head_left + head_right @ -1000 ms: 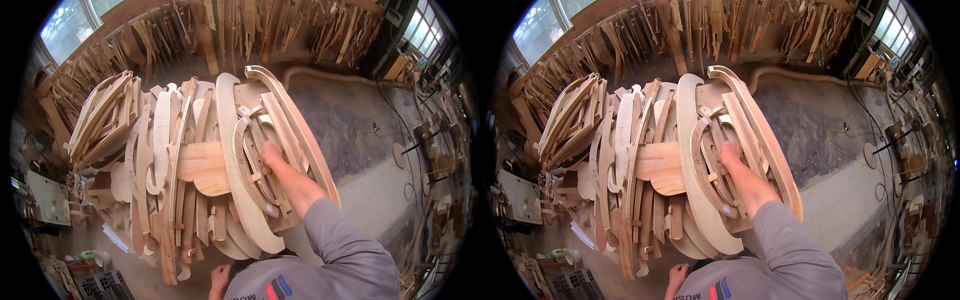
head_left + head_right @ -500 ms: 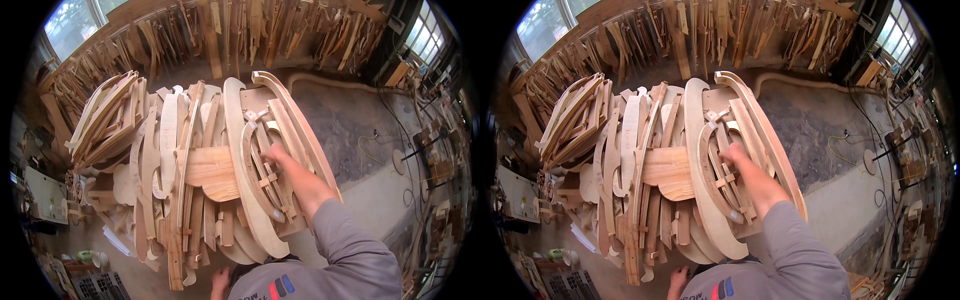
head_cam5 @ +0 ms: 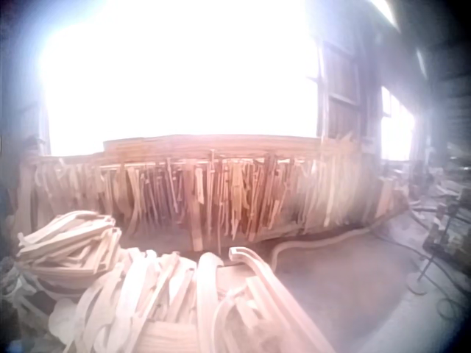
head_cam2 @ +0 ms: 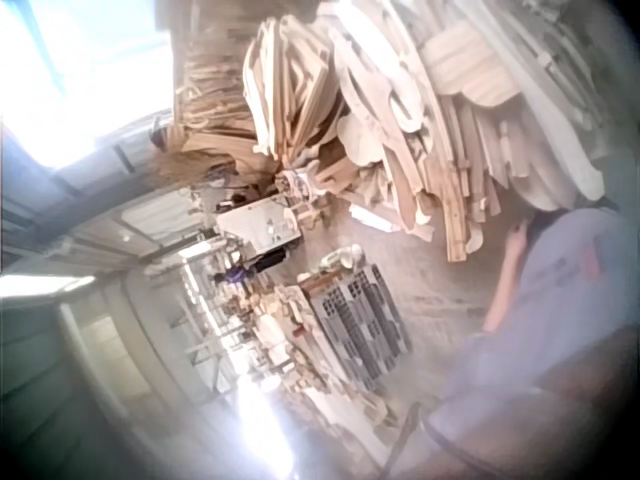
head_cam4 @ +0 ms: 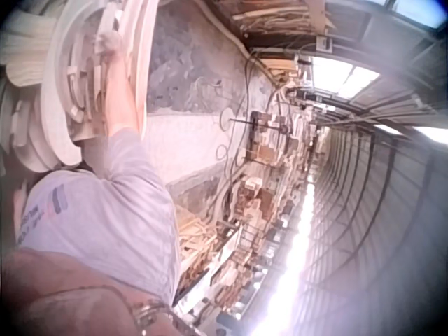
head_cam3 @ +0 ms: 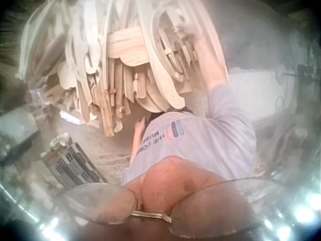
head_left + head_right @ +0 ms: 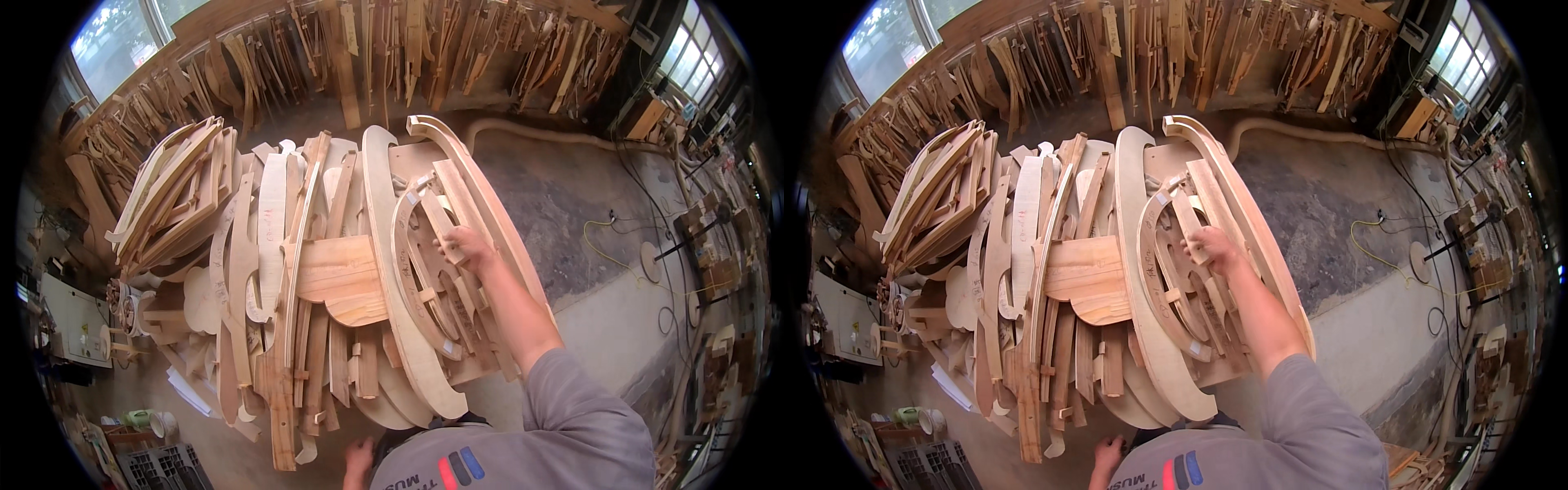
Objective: The person sorts through a pile of curved and straight wood pieces on a table, handling them by hand, and then walks to a different area to place some pieces onto a stack.
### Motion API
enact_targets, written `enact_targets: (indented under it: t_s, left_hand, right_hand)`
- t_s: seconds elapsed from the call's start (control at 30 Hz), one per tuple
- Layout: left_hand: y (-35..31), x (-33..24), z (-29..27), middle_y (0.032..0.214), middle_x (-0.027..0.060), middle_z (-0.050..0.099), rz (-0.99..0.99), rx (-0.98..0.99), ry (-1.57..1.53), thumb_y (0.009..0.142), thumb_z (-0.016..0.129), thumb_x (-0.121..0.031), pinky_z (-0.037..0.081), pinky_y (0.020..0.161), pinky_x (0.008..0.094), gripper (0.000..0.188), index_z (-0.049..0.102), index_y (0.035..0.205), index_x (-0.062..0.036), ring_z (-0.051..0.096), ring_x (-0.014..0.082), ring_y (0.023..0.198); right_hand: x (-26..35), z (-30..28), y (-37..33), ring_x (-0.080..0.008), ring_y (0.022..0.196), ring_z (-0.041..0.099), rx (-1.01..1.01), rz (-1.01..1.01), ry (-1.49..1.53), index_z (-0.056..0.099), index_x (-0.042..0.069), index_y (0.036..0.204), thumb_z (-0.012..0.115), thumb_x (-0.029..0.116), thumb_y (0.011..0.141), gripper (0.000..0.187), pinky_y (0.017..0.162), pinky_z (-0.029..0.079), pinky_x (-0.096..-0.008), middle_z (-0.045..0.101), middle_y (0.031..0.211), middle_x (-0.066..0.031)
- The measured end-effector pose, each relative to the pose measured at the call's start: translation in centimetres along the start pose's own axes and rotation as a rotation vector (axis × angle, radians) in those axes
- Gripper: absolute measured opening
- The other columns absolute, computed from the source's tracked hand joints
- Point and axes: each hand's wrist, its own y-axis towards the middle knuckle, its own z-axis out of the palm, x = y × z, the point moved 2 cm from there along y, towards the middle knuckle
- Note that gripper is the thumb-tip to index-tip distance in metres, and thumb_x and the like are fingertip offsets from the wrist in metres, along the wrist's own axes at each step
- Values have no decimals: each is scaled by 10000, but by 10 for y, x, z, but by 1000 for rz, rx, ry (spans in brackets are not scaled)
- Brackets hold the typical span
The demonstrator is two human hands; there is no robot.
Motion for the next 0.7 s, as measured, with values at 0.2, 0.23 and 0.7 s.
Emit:
enact_targets:
  t_s: [0.2, 0.23, 0.7]
  left_hand:
    - [14, 9, 2, 638, 72, 625, 83, -2, 192, 854, 624, -283, 461, 556, 332, 322, 686, 791, 26, 571, 142, 584]
    - [20, 15, 3, 644, 80, 632, 71, 6, 190, 850, 624, -289, 469, 568, 338, 328, 688, 796, 28, 581, 150, 592]
    - [-11, -21, 13, 784, 203, 690, 132, 8, 311, 848, 614, -315, 514, 733, 384, 376, 698, 896, 48, 679, 278, 758]
  right_hand:
    - [-4, 36, -35, -182, 697, 649, -209, -145, -179, 568, 6, 987, 599, 163, 852, 210, 538, 524, -336, 633, 809, -117]
    - [-9, 38, -39, -177, 722, 650, -151, -127, 50, 558, 16, 988, 608, 191, 854, 226, 544, 524, -335, 627, 807, -109]
    - [-61, 61, -187, -339, 1020, 552, -454, -864, -1336, 524, 17, 1302, 705, 242, 785, 593, 867, 482, -430, 537, 1071, -157]
